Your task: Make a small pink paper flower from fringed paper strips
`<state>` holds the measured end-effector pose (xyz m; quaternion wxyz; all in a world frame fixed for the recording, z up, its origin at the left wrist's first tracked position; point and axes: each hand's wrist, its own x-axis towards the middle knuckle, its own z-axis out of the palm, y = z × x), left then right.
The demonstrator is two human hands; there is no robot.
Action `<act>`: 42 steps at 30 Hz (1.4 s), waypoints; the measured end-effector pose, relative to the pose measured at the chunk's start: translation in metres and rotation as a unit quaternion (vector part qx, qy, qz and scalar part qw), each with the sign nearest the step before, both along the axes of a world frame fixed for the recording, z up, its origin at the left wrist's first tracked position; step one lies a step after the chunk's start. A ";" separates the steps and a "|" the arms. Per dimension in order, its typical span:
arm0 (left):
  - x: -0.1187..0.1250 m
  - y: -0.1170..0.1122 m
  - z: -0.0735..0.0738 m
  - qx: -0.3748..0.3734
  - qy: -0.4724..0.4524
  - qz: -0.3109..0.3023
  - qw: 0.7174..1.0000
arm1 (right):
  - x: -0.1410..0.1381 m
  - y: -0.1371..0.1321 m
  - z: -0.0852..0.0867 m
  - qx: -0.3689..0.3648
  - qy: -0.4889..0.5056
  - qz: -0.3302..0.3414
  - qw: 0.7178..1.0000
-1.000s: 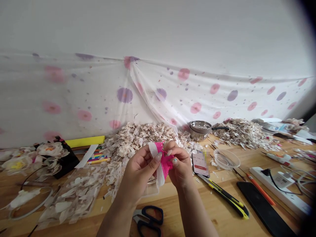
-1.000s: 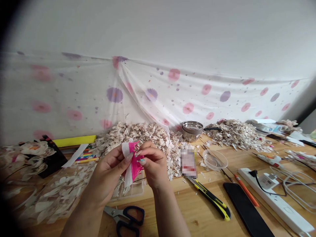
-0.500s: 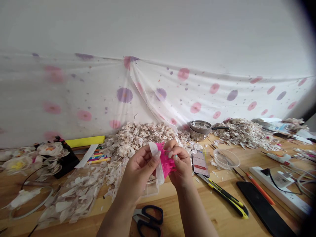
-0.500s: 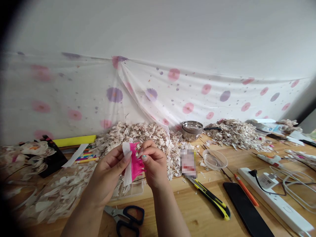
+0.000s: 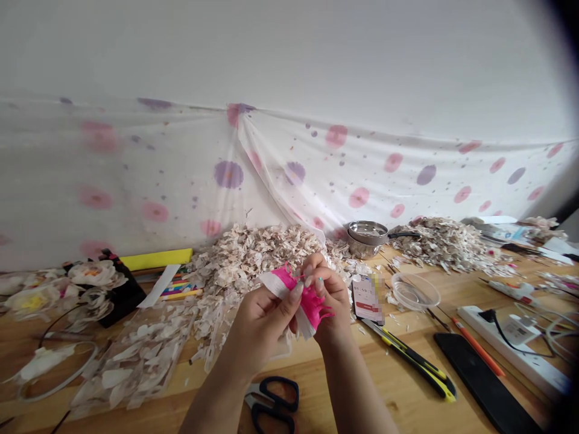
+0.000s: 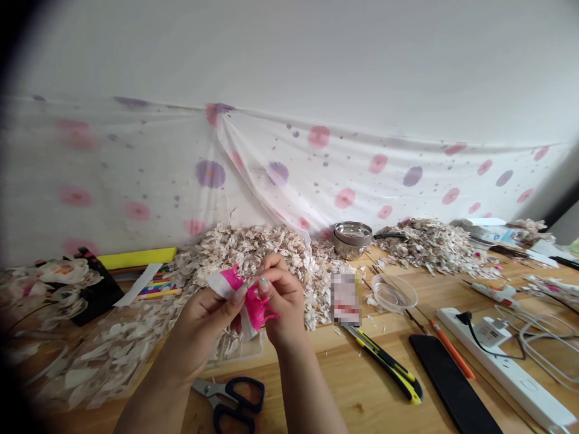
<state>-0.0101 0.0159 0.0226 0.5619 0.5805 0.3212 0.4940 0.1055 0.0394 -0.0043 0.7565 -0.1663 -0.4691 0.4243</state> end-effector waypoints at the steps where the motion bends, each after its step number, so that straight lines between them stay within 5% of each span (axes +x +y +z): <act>1: -0.001 0.000 0.000 0.024 0.023 0.033 0.999 | -0.001 -0.001 0.001 -0.011 -0.002 -0.013 1.000; 5: -0.005 0.002 -0.001 0.172 0.133 0.173 0.961 | -0.005 -0.006 0.006 -0.100 0.023 -0.019 0.995; 8: -0.006 0.004 -0.001 0.194 0.151 0.205 0.947 | -0.008 -0.009 0.010 -0.137 0.038 -0.003 0.990; 14: -0.005 0.001 0.001 0.006 -0.001 0.067 0.998 | -0.006 -0.004 0.006 -0.081 0.037 0.045 0.995; 21: -0.008 0.001 0.001 -0.113 -0.096 -0.069 0.987 | 0.000 0.001 -0.006 0.023 -0.038 0.111 0.993; 27: -0.011 0.000 0.002 -0.135 -0.096 -0.128 0.978 | 0.003 0.000 -0.002 0.089 -0.078 0.102 0.988; 38: -0.012 -0.003 0.004 -0.002 0.000 0.032 0.999 | 0.001 -0.001 0.000 0.026 -0.092 0.018 0.995; 42: -0.015 0.001 0.004 0.071 0.073 0.074 0.992 | 0.004 -0.003 0.004 0.062 -0.150 -0.136 0.977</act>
